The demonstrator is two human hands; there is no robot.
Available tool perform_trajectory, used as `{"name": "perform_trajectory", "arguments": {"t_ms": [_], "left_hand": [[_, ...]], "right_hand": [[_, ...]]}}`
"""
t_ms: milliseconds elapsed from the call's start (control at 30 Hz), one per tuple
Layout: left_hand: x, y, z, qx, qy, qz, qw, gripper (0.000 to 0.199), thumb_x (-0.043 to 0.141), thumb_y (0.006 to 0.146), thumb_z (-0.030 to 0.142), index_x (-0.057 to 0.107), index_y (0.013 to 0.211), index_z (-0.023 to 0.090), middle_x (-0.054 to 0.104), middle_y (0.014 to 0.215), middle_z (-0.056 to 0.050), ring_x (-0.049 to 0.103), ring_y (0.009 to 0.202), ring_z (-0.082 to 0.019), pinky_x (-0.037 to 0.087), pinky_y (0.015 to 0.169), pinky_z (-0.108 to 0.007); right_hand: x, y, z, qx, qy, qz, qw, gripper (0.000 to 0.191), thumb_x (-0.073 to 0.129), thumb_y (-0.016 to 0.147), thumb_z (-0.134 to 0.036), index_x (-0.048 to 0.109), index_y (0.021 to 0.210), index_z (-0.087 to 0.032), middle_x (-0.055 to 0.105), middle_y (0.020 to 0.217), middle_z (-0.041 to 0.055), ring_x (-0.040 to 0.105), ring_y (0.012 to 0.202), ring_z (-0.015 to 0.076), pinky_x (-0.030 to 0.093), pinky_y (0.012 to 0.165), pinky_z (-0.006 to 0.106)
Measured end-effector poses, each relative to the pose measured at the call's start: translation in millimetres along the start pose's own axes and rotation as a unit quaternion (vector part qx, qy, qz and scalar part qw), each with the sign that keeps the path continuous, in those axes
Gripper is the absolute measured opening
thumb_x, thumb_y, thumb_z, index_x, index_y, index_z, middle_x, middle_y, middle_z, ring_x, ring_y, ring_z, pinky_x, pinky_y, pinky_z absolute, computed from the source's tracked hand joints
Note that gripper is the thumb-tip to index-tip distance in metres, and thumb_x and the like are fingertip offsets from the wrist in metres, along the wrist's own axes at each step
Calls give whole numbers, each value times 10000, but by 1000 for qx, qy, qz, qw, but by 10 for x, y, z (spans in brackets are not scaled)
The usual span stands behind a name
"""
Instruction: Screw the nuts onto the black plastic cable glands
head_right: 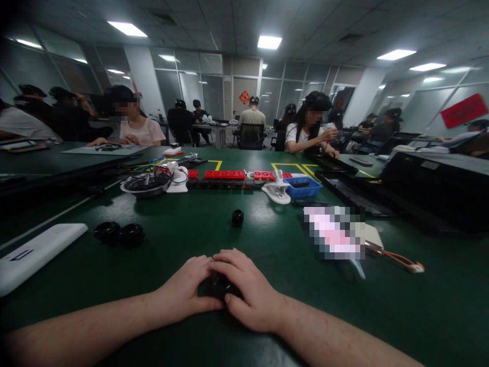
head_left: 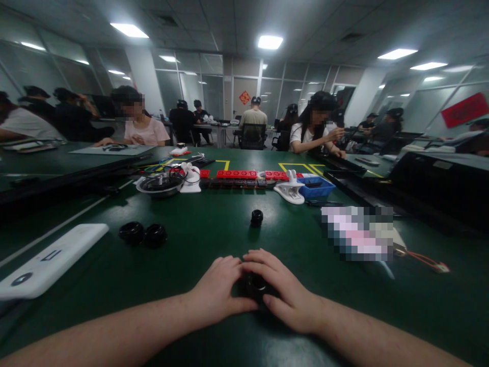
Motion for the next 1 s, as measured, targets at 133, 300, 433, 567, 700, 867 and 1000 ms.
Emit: {"name": "perform_trajectory", "arguments": {"t_ms": [133, 300, 433, 567, 700, 867, 1000], "left_hand": [[-17, 3, 23, 0, 14, 0, 1000, 369, 632, 665, 491, 557, 880, 201, 570, 877, -4, 497, 816, -198, 364, 705, -315], [-10, 7, 35, 1, 31, 0, 1000, 366, 594, 686, 514, 555, 845, 187, 560, 818, -8, 499, 781, -192, 369, 670, -303], [-1, -1, 1, 7, 31, 14, 999, 441, 621, 659, 524, 546, 947, 199, 568, 899, -22, 503, 830, -207, 376, 715, -326], [-3, -8, 2, 9, 31, 15, 999, 419, 617, 664, 522, 550, 922, 198, 574, 892, -17, 505, 831, -208, 375, 710, -320], [-22, -5, 33, 9, 40, 11, 999, 363, 623, 665, 505, 549, 839, 195, 567, 830, -1, 503, 785, -196, 367, 668, -301], [-14, -2, 28, 11, 50, 6, 999, 394, 627, 658, 512, 549, 879, 196, 559, 853, -9, 501, 803, -202, 369, 677, -303], [-10, 1, 27, 14, 48, 6, 999, 455, 613, 662, 538, 537, 953, 197, 563, 919, -26, 499, 835, -212, 368, 705, -323]], "right_hand": [[-57, -41, 122, 31, -24, 57, 998, 581, 477, 774, -347, 252, 1276, -160, 370, 1277, 133, 348, 1187, 257, 295, 988, 434], [-87, -13, 146, 62, -44, 86, 993, 362, 575, 706, -383, 487, 988, -173, 481, 1062, 111, 477, 1010, 249, 420, 862, 394], [-8, 7, -13, 0, -36, 19, 999, 423, 450, 747, -259, 435, 1163, -188, 431, 1212, 106, 391, 1147, 255, 326, 964, 432], [16, -29, 59, 11, -53, 17, 998, 600, 485, 748, -295, 263, 1290, -162, 333, 1318, 128, 310, 1217, 270, 275, 999, 456], [-57, -37, 181, 59, -51, 74, 994, 562, 546, 732, -416, 348, 1188, -152, 418, 1190, 150, 405, 1116, 276, 359, 934, 445], [-48, 12, 155, 80, -22, 34, 996, 298, 491, 774, -369, 518, 991, -166, 453, 1095, 114, 456, 1040, 242, 393, 895, 394], [4, -1, 106, 34, 40, -8, 999, 416, 341, 854, -379, 394, 1225, -198, 381, 1264, 98, 344, 1190, 233, 293, 990, 410]]}}
Point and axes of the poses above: each hand's wrist, its own y-axis towards the middle knuckle, its own x-axis out of the palm, z = x × y, the point moved 9 cm from there along y, towards the middle knuckle
